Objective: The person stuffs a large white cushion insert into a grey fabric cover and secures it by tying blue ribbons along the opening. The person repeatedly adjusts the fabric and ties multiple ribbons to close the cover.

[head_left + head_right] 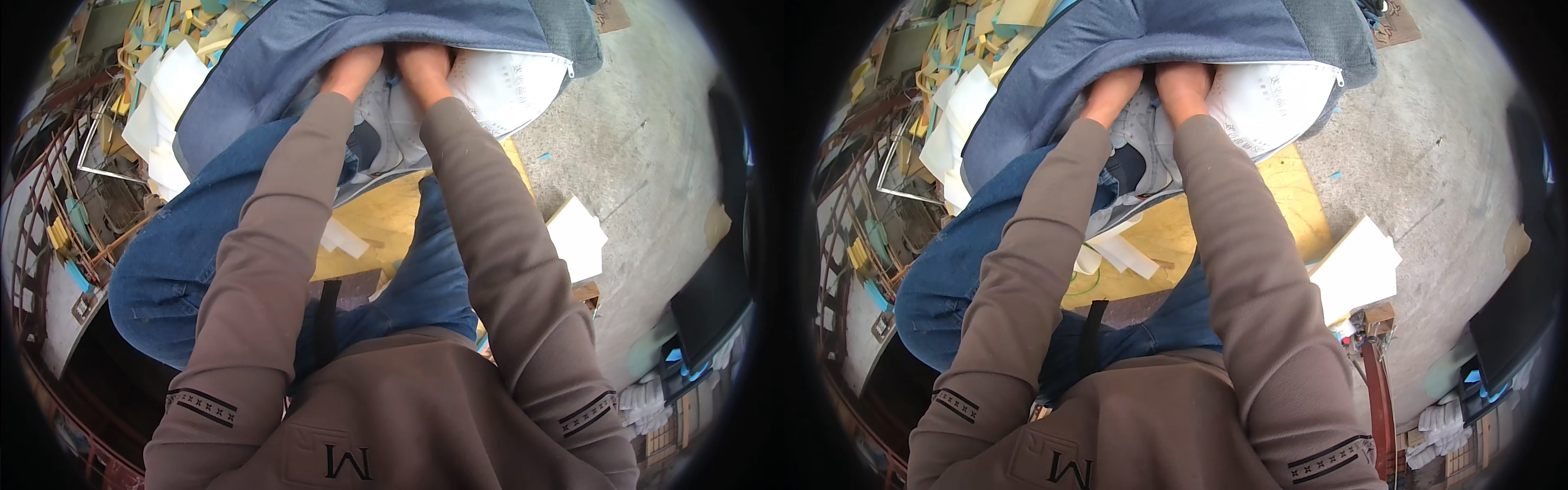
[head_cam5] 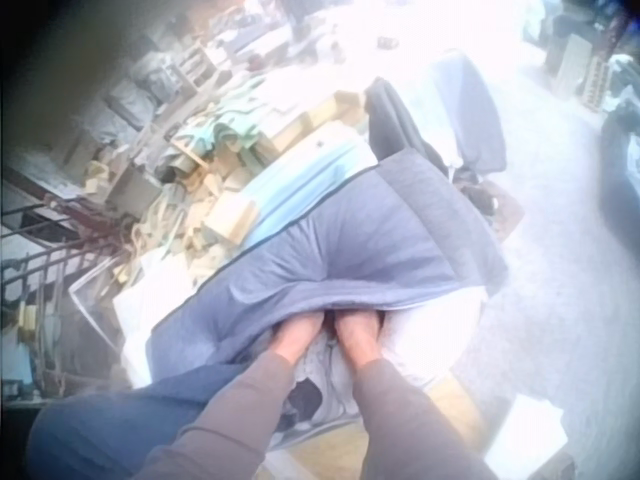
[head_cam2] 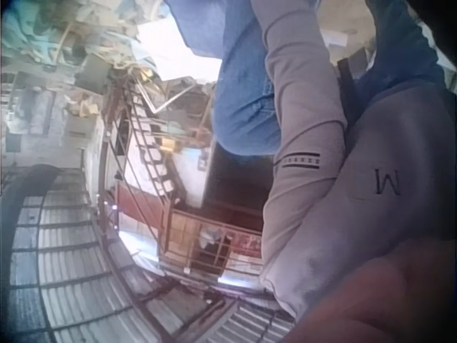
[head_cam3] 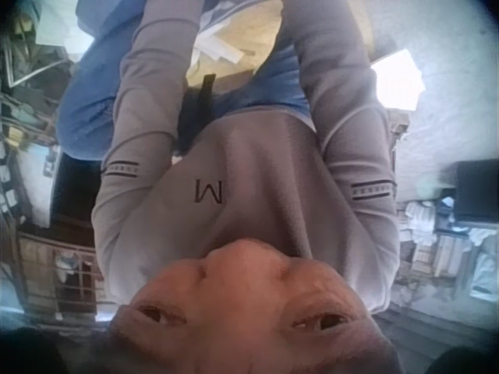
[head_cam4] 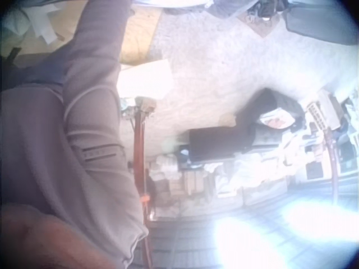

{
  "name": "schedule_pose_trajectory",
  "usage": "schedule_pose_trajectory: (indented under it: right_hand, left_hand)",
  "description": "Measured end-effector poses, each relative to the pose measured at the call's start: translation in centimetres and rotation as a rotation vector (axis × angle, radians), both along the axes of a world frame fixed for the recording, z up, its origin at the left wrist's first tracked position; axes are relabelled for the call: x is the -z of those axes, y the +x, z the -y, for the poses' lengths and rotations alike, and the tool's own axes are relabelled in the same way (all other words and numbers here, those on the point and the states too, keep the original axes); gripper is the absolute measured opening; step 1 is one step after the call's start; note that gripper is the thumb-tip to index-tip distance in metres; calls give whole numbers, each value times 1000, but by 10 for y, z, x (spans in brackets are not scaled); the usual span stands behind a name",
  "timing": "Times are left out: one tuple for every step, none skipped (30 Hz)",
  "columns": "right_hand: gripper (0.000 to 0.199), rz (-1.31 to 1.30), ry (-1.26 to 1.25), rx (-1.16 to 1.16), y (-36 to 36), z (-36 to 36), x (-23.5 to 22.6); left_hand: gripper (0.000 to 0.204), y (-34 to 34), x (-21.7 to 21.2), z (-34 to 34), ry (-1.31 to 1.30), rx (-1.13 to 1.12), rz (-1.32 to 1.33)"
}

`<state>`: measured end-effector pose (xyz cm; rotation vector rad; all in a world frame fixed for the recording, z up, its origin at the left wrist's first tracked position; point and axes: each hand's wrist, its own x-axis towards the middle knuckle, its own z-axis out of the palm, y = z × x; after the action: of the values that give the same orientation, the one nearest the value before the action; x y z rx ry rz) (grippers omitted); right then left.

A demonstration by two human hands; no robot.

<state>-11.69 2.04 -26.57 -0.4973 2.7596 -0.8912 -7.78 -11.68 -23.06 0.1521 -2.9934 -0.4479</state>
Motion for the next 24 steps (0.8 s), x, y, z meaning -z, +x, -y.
schedule_pose_trajectory:
  right_hand:
    - [36, 3, -4, 31, 2, 0, 1]
    - [35, -30, -33, 63, 3, 0, 3]
    - [35, -55, 41, -8, 3, 0, 3]
    - [35, -117, 86, -79, 3, 0, 3]
    - [34, -132, 147, -139, 2, -1, 3]
    - [34, -171, 118, -160, 1, -1, 2]
    - [33, -161, 106, -170, -1, -2, 0]
    - [33, -135, 114, -180, -2, -3, -2]
    - [32, -125, 86, -194, -3, -4, -5]
    - [31, -100, 77, -209, -4, -5, -8]
    - [31, -71, 77, -220, -4, -8, -11]
    - [30, -87, 81, -235, -3, -12, -13]
    - [29, -102, 89, -256, -2, -16, -15]
    - [28, -126, 102, -280, -1, -20, -17]
    - [27, -203, 71, -269, 2, -25, -18]
    - [26, -295, 44, -265, 5, -30, -18]
    - [25, -344, 70, -257, 7, -33, -19]
    - [24, -345, -123, -183, 8, -34, -18]
    - [23, -302, -262, -103, 9, -34, -18]
    - [23, -186, -360, -46, 9, -32, -17]
    - [24, -237, -245, -144, 9, -30, -16]
    - [26, -213, -86, -263, 7, -28, -14]
    - [28, -226, 56, -365, 6, -26, -12]
    - [29, -154, 74, -343, 4, -24, -10]
  left_hand:
    - [24, 0, 0, 0, 7, -22, 34]
    - [24, -2, -1, -1, -13, -12, 13]
    - [24, -3, -1, -1, -31, -7, 20]
    - [25, -5, -3, -2, -43, -1, 31]
    - [25, -7, -4, -3, -18, -29, 49]
    - [25, -8, -5, -4, 15, -53, 71]
    - [26, -10, -7, -5, 60, -83, 72]
    - [26, -11, -8, -6, 35, -78, 115]
    - [26, -12, -10, -6, 21, -79, 134]
    - [27, -13, -12, -6, 5, -81, 151]
    - [27, -13, -14, -5, 51, -80, 111]
    - [27, -12, -16, -3, 101, -79, 73]
    - [27, -11, -18, -2, 146, -76, 96]
    - [27, -9, -21, 0, 160, -48, 88]
    - [28, -7, -24, 3, 171, -12, 143]
    - [28, -5, -26, 4, 191, -10, 156]
    - [29, -3, -29, 4, 322, -70, 219]
    - [29, -1, -31, 3, 466, -162, 244]
    - [30, 2, -34, 2, 611, -264, 321]
    - [30, 2, -36, 0, 591, -262, 291]
    - [30, 3, -39, -2, 572, -269, 313]
    - [31, 2, -41, -3, 554, -274, 334]
    - [31, 2, -43, -5, 532, -251, 309]
    - [31, 2, -45, -6, 508, -229, 285]
